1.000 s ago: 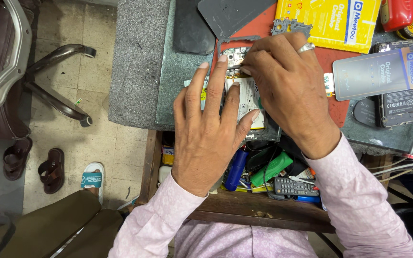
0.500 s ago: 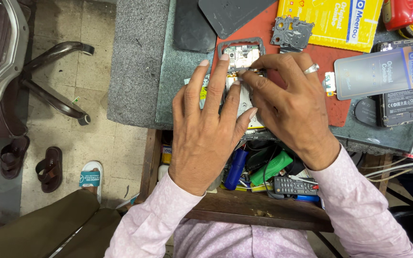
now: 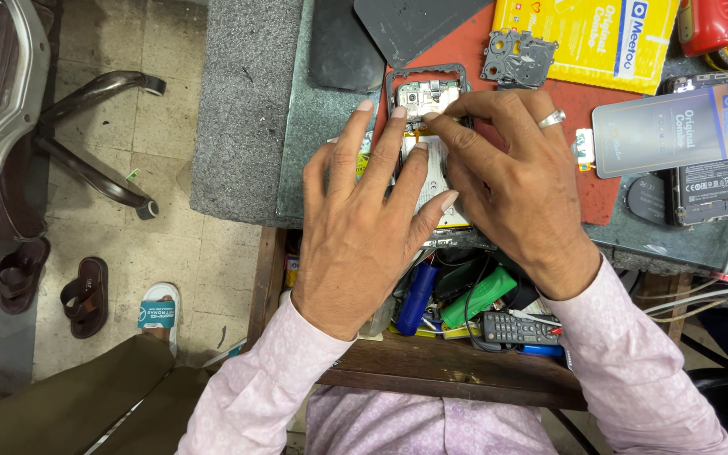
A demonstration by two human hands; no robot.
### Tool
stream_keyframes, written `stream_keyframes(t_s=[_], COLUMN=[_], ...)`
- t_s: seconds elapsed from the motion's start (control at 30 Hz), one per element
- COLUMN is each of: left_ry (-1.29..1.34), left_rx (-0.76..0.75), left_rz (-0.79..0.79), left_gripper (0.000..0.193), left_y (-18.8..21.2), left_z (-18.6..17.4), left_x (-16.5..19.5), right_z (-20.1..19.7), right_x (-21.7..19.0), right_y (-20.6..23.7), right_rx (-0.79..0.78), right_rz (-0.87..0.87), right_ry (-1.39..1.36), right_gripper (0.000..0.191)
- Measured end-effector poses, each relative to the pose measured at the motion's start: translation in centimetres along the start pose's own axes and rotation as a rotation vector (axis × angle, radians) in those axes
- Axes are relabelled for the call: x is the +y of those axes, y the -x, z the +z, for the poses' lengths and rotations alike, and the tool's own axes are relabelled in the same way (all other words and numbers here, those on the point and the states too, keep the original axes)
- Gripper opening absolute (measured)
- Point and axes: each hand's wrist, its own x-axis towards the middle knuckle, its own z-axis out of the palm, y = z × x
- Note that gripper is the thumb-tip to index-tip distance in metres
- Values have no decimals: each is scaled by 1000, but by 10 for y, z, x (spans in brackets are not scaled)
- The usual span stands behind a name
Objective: The person uses a red electric screwdriver to remove screws from a smartphone chassis, then detaches the display assembly and disconnects internal ribbon cables. They place the chassis on the table and continue to manipulate internal components and connectors.
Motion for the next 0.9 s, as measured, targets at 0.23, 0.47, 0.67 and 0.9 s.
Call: stream_keyframes(t_s=[0.23, 0.47, 0.67, 0.9], left_ry=[-8, 6, -1, -8], left_rx=[-1, -12, -10, -6], left_rz=[0, -5, -8, -10], left_gripper=[45, 45, 46, 47], left_y=[1, 1, 2, 2], left_z=[-1, -1, -2, -2], left_x=[0, -1, -1, -1], right_z=[3, 4, -1, 2], right_x=[4, 1, -6, -2], right_y=[0, -7, -3, 0], right_rx=[4, 40, 55, -24], right_rz=[-5, 29, -3, -19], right_ry=[35, 35, -13, -15], right_gripper=[32, 26, 31, 45])
